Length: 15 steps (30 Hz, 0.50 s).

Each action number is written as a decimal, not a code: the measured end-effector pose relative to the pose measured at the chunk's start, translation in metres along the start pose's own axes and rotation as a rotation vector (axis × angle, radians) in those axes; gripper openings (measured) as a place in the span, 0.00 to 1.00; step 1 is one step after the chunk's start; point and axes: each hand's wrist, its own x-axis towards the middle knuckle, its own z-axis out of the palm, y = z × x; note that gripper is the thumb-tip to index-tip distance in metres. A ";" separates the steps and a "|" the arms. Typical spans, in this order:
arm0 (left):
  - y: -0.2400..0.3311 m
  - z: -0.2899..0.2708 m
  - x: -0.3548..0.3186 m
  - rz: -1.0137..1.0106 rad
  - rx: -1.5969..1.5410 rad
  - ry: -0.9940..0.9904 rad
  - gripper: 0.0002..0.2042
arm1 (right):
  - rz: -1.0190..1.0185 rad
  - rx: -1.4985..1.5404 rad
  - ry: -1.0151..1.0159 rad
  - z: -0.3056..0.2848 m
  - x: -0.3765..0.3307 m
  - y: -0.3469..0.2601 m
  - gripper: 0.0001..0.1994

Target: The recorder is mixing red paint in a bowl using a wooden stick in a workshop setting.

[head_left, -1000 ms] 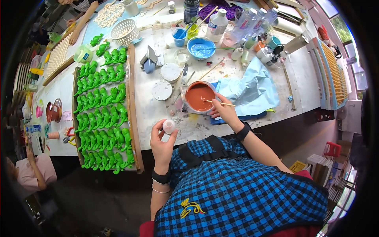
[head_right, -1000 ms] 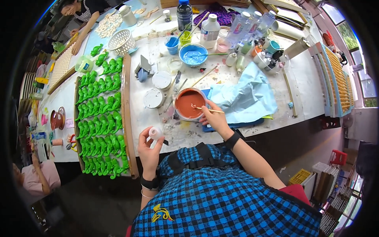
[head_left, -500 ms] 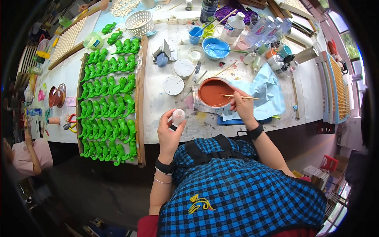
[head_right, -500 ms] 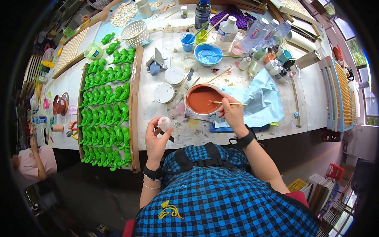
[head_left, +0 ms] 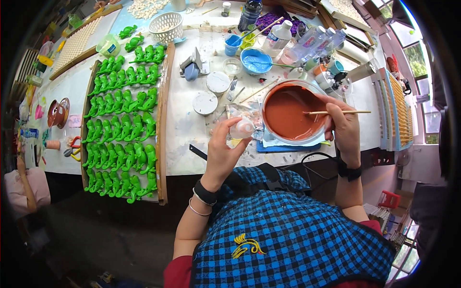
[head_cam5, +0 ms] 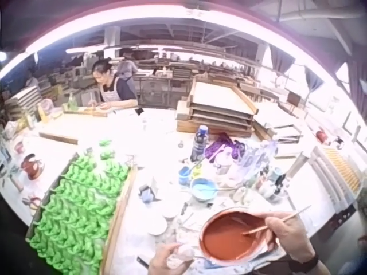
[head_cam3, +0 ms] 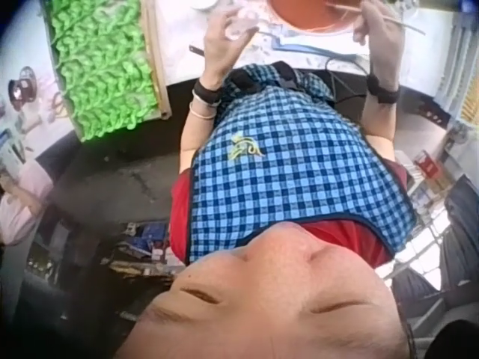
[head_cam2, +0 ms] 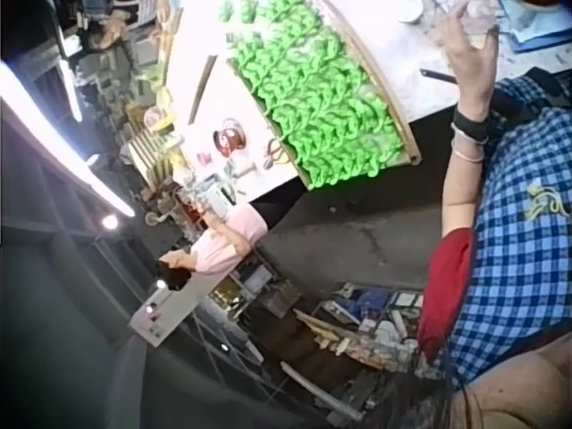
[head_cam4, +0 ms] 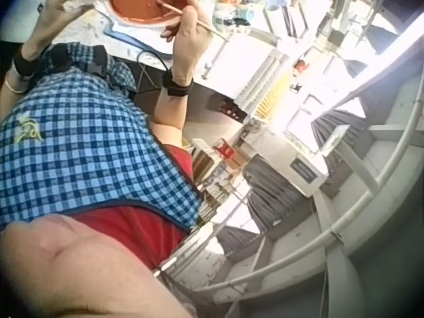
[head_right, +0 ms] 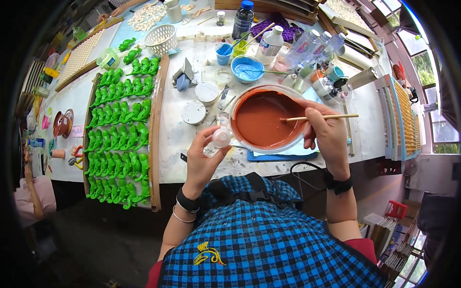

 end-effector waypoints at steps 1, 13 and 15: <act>0.001 0.001 -0.001 0.017 0.010 -0.015 0.21 | -0.006 -0.012 -0.011 -0.001 -0.003 -0.004 0.15; 0.014 -0.003 -0.013 0.118 0.092 -0.029 0.21 | -0.016 -0.104 -0.017 0.000 -0.020 -0.023 0.15; 0.014 -0.004 -0.013 0.127 0.103 -0.026 0.21 | -0.018 -0.106 -0.008 0.001 -0.021 -0.023 0.15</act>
